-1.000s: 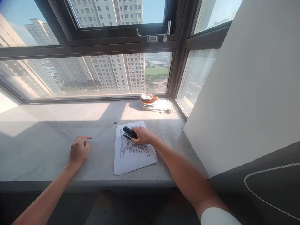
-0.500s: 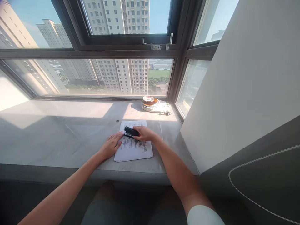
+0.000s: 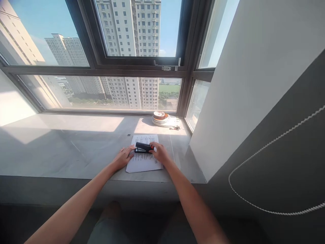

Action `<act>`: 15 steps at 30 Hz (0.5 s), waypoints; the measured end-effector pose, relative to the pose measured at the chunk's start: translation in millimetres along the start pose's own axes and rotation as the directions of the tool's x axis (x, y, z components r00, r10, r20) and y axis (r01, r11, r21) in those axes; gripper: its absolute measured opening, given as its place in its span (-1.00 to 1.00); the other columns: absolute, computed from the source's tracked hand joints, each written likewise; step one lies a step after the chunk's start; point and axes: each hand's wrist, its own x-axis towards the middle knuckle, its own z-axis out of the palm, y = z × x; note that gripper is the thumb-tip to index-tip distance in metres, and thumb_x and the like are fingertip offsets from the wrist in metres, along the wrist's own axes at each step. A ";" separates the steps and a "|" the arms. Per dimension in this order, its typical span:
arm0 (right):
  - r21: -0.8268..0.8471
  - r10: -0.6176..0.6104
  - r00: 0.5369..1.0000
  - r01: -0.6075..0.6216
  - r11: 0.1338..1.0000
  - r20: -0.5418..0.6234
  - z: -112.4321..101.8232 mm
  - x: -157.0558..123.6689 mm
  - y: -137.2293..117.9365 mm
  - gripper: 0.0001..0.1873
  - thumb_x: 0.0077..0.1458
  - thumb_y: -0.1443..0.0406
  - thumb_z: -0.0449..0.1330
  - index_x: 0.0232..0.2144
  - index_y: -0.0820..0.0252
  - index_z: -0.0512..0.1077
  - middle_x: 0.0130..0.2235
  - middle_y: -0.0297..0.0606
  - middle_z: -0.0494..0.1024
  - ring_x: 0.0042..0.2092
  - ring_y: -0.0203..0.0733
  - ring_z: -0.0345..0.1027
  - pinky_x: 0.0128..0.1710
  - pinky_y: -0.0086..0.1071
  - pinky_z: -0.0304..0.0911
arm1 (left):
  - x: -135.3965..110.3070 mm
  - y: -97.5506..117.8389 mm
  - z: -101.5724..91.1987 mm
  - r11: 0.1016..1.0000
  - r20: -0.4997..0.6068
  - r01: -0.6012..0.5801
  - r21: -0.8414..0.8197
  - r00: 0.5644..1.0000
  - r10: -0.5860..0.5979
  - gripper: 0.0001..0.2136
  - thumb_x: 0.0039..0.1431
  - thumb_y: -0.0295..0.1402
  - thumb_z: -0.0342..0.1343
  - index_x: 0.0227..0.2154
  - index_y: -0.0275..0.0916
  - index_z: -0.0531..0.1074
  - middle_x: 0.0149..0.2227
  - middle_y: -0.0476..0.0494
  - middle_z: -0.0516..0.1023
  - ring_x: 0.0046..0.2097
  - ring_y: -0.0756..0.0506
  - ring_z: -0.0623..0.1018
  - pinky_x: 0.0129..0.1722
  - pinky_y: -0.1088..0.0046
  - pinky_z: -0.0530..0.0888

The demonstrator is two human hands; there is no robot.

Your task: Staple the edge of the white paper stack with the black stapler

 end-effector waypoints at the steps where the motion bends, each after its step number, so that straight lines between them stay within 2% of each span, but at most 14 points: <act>1: 0.001 0.029 0.999 -0.028 1.000 -0.038 2.2 -5.0 -1.3 -0.59 0.24 0.28 0.32 0.14 0.06 0.57 0.06 -0.17 0.70 0.10 0.03 0.58 0.18 -0.10 0.43 | 0.2 -0.4 0.5 1.000 -0.010 0.001 -0.008 1.000 -0.001 -0.57 0.46 -0.23 -0.04 0.30 -0.11 0.42 0.51 -0.28 0.29 0.55 -0.35 0.20 0.54 -0.19 -0.08; 6: 0.010 0.116 0.984 -0.116 0.993 -0.135 4.9 -11.2 -9.4 -0.76 0.19 0.28 0.35 -0.08 0.03 0.67 0.04 -0.21 0.74 0.16 0.08 0.62 0.29 0.01 0.42 | 1.3 -0.9 0.4 0.999 -0.055 0.004 -0.044 0.998 -0.007 -0.59 0.42 -0.22 0.01 0.26 -0.11 0.45 0.46 -0.30 0.37 0.49 -0.36 0.31 0.54 -0.18 -0.04; 11: 0.046 0.142 0.976 -0.136 0.990 -0.165 0.2 -8.7 -13.6 -0.85 0.14 0.28 0.39 -0.20 0.03 0.70 -0.02 -0.21 0.76 0.09 0.09 0.66 0.25 0.05 0.48 | 4.1 -1.3 -2.1 0.997 -0.082 0.011 -0.082 0.997 -0.018 -0.58 0.35 -0.22 0.09 0.22 -0.12 0.45 0.40 -0.31 0.46 0.45 -0.39 0.38 0.52 -0.20 0.01; 15: 0.058 0.139 0.973 -0.130 0.990 -0.183 0.6 -6.9 -14.2 -0.89 0.12 0.29 0.39 -0.26 0.04 0.70 -0.03 -0.20 0.76 0.09 0.10 0.67 0.23 0.03 0.50 | 5.7 -3.0 -2.0 0.990 -0.105 0.021 -0.142 0.994 -0.036 -0.50 0.31 -0.17 0.16 0.26 -0.17 0.40 0.44 -0.37 0.38 0.45 -0.40 0.39 0.47 -0.12 0.23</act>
